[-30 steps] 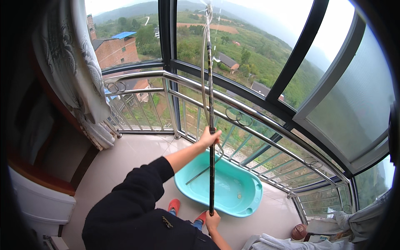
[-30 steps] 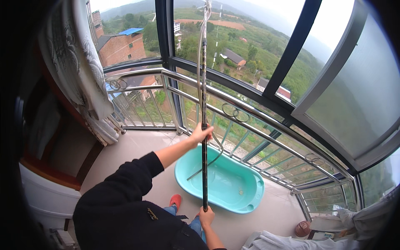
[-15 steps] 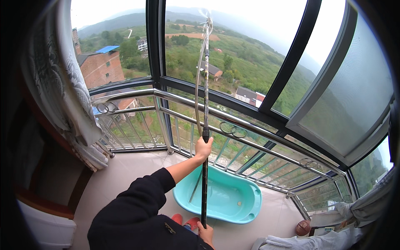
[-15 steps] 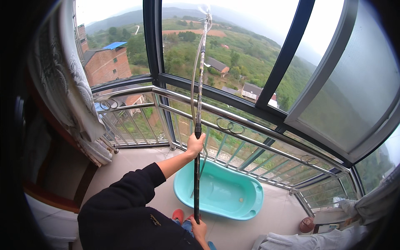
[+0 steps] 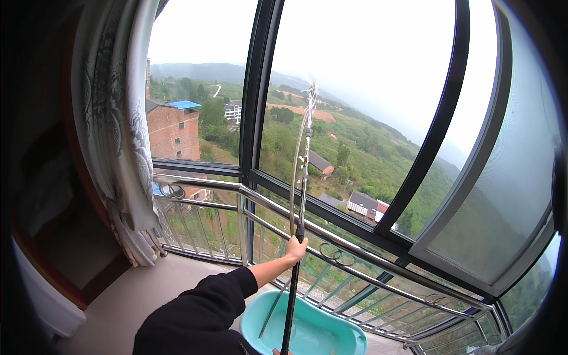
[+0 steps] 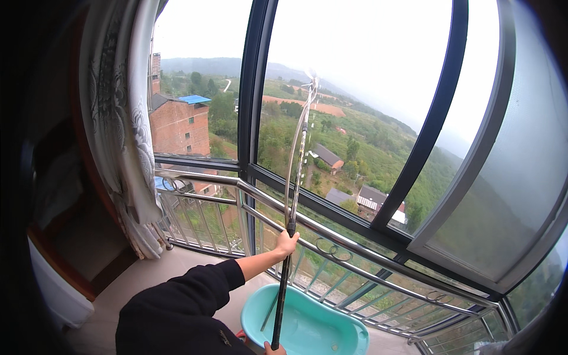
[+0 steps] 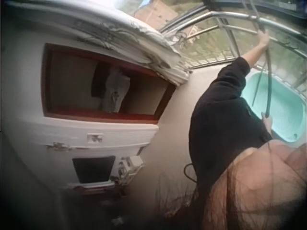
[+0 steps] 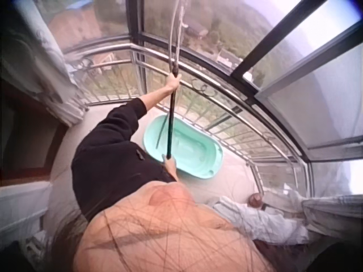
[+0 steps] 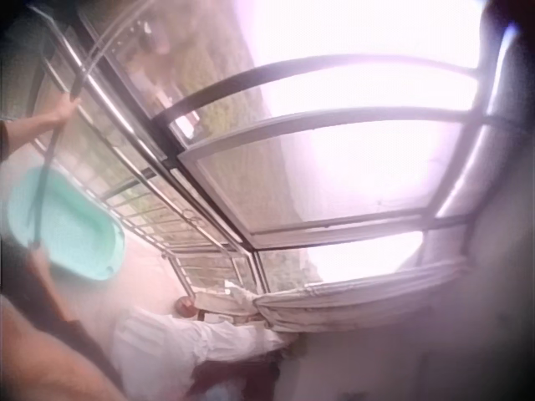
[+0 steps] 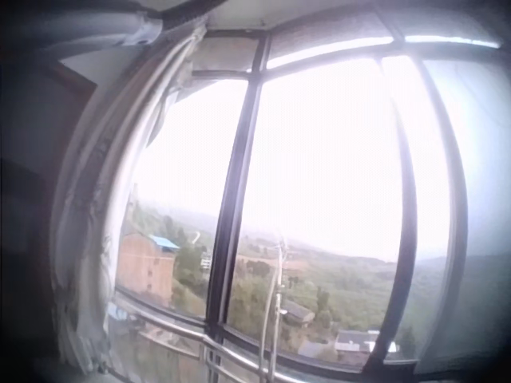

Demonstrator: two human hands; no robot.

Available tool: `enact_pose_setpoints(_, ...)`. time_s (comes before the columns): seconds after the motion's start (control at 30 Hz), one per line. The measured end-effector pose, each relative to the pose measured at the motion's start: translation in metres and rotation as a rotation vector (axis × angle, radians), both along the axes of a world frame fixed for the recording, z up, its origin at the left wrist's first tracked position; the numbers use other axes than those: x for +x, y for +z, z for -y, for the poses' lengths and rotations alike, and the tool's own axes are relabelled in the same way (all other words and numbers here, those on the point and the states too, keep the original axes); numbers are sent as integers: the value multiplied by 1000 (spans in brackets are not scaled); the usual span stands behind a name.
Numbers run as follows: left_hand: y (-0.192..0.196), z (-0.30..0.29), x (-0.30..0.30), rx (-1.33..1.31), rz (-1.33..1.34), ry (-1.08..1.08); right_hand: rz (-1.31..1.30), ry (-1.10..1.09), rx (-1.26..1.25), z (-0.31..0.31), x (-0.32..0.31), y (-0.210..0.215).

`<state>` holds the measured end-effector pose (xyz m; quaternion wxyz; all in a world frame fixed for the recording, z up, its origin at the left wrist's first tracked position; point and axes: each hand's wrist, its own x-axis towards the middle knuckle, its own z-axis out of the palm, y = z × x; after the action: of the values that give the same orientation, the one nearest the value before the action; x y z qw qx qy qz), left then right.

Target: The person carries a basin and a long pole to a balcony, then attaches a cut plastic bottle to the pole using a string. The person repeatedly wraps and tightens the string to secure the bottle to the pole.

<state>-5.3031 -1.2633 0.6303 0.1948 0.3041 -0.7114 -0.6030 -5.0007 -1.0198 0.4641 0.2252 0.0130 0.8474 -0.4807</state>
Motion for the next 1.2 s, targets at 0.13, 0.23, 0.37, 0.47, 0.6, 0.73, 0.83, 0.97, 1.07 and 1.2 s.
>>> enact_pose_setpoints(0.13,-6,2,-6,-16,50,-30,54,-92,74,16,1,3)
enact_pose_setpoints(0.23,0,6,-16,-66,74,-42,143,-140,51,29,-5,-10)
enact_pose_setpoints(0.37,10,14,-29,-161,139,-30,-25,-186,-114,34,-13,-26)
enact_pose_setpoints(0.47,13,19,-33,-233,163,3,-117,-172,-173,36,-20,-31)
enact_pose_setpoints(0.6,16,26,-35,-226,182,-34,-166,-163,-157,47,-30,-43)
enact_pose_setpoints(0.73,16,37,-40,-293,175,-99,-201,-199,-193,64,-39,-76)
enact_pose_setpoints(0.83,-4,50,-37,-554,31,-58,-176,-195,-187,68,-43,-102)
enact_pose_setpoints(0.97,-53,67,-36,-362,122,253,-272,-237,-145,67,-47,-119)
enact_pose_setpoints(1.07,-75,89,-57,-162,96,213,-139,-235,-237,63,-48,-118)
enact_pose_setpoints(1.2,-81,97,-87,80,-4,-23,-216,-218,-223,68,-50,-109)
